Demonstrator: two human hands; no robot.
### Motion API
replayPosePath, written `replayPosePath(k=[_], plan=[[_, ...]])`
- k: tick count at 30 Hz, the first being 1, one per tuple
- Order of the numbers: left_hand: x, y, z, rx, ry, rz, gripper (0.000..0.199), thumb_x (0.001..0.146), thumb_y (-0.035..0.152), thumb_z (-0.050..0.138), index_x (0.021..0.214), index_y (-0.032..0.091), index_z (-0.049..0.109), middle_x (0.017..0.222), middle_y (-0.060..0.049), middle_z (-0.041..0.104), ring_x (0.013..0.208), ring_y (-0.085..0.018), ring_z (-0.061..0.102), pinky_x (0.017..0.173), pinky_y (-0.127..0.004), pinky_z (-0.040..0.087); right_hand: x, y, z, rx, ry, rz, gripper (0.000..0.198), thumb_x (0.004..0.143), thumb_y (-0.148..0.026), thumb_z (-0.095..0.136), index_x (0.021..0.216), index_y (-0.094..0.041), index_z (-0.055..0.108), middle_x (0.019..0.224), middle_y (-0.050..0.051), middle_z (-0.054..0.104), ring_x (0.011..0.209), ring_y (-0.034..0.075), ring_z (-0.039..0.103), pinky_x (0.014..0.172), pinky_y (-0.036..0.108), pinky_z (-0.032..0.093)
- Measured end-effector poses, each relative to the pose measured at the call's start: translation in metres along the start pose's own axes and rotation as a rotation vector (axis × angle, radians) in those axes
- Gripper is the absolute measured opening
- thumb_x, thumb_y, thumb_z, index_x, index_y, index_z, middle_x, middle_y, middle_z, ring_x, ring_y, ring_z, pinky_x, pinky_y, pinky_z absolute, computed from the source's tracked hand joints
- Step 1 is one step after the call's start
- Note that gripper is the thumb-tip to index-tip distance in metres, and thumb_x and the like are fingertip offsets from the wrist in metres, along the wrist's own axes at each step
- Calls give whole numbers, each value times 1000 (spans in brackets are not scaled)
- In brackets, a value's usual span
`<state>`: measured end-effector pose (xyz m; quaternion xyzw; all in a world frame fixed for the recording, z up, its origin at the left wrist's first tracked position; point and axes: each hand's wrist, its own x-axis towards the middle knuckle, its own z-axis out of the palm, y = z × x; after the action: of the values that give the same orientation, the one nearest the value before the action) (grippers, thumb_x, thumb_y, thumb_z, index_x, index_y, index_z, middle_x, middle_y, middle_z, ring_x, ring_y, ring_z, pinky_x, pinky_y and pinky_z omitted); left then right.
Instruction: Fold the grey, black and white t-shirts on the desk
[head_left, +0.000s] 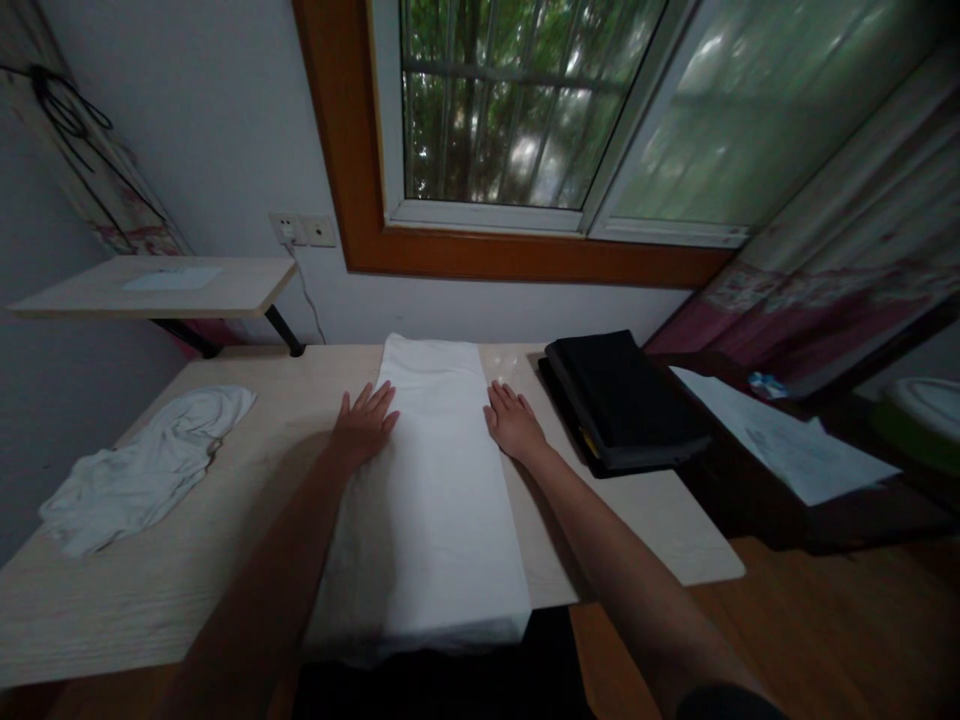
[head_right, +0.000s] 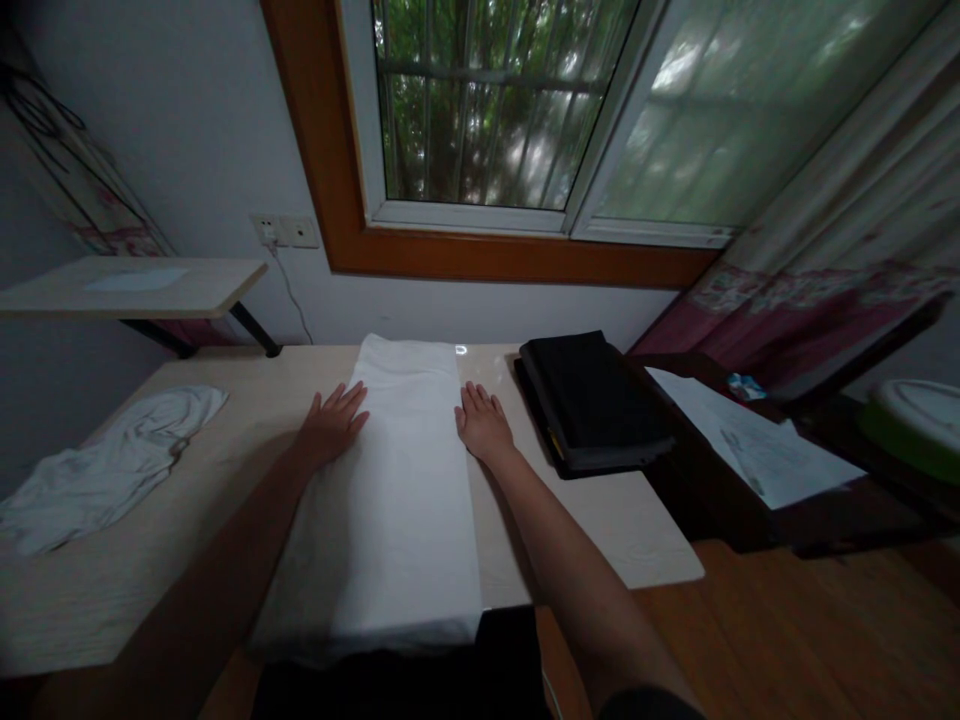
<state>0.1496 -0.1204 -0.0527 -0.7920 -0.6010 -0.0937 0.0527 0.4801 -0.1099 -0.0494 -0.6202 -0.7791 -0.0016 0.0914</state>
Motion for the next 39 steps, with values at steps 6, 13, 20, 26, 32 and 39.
replayPosePath(k=[6,13,20,26,32,39], plan=[[-18,-2,-9,-4,-26,64,57,106,45,29,159,26,38,168,-3,31,155,-35,28,124,-63,21,-32,2,-7,13,13,-37,56,108,-39,28,157,-15,42,167,9,32,156,26,27,127,47,21],[-66,-14,-16,-36,-87,153,54,107,46,27,157,31,40,167,0,33,156,-34,24,123,-64,22,-65,4,-17,67,26,-164,50,107,-41,37,155,-28,47,166,5,36,156,27,27,126,52,26],[-114,-16,-21,-28,-97,190,54,107,43,28,159,32,37,168,1,32,156,-29,27,125,-60,20,-93,-2,-22,118,20,-227,48,106,-42,43,150,-25,53,162,8,42,154,26,33,125,54,28],[-116,-12,-26,-30,-83,163,52,107,41,30,155,30,44,165,-2,39,154,-29,32,125,-61,20,-94,-9,-27,80,86,-219,46,107,-35,38,147,-21,56,156,9,52,153,27,34,121,51,35],[-95,-12,-31,-55,-89,132,51,106,33,27,151,23,49,161,-8,46,148,-27,42,124,-64,20,-80,-12,-28,49,117,-212,46,108,-35,35,142,-17,60,151,11,57,152,27,34,119,49,36],[-68,-15,-25,-52,-61,129,53,103,29,28,151,18,48,161,-10,45,148,-27,42,126,-60,22,-57,-7,-24,32,62,-161,49,108,-37,32,147,-19,54,157,10,50,155,26,28,121,51,31]])
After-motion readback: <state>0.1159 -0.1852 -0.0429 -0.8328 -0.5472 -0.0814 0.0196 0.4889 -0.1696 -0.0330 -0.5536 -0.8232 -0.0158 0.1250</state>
